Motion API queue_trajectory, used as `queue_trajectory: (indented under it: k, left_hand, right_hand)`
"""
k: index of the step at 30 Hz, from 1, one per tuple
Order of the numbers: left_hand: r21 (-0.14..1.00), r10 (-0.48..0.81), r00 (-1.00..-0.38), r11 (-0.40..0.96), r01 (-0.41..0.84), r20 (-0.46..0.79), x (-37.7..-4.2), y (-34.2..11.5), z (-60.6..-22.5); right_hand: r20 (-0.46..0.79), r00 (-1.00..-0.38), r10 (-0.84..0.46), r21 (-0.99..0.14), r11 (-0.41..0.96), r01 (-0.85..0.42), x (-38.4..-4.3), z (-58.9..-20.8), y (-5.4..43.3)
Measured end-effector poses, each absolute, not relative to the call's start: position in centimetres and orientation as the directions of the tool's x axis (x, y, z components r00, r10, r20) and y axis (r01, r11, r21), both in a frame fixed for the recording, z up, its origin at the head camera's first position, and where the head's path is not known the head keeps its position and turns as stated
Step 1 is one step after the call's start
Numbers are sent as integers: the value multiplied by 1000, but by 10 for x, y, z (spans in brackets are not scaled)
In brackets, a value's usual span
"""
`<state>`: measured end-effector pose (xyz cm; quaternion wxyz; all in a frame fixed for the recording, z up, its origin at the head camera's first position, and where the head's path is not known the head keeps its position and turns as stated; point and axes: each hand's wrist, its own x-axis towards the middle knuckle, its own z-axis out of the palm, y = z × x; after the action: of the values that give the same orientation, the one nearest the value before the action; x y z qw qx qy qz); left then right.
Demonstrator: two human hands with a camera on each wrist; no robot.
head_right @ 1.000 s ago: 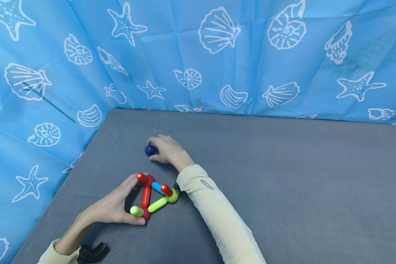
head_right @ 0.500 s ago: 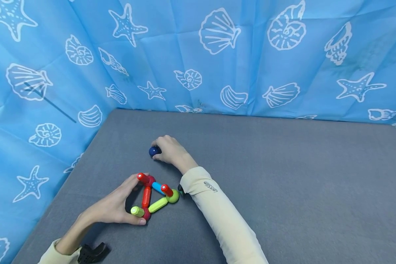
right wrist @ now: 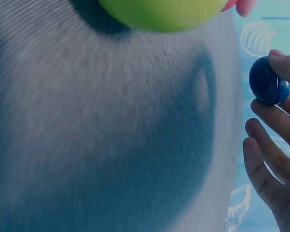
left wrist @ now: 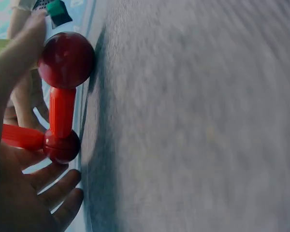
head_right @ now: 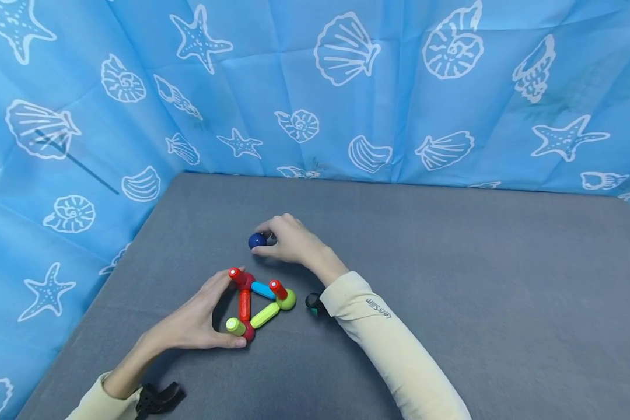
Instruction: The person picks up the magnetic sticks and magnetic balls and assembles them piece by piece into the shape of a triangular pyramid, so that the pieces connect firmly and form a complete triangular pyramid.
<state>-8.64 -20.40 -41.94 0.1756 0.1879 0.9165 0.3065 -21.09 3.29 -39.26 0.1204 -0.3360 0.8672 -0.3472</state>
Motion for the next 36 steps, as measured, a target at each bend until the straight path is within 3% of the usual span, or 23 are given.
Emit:
queue_trajectory:
  k: [23,36]
  left_hand:
    - [434,282,-950,878,200,-134,-84,-156,-417]
    - [373,352,-935,875,309,-51,-82,-147,-416]
  right_hand:
    - [181,-769,-614,-713,456,-532,-181,-358,98]
    - [214,-762,-612,-722,427,-545,-161,-356,104]
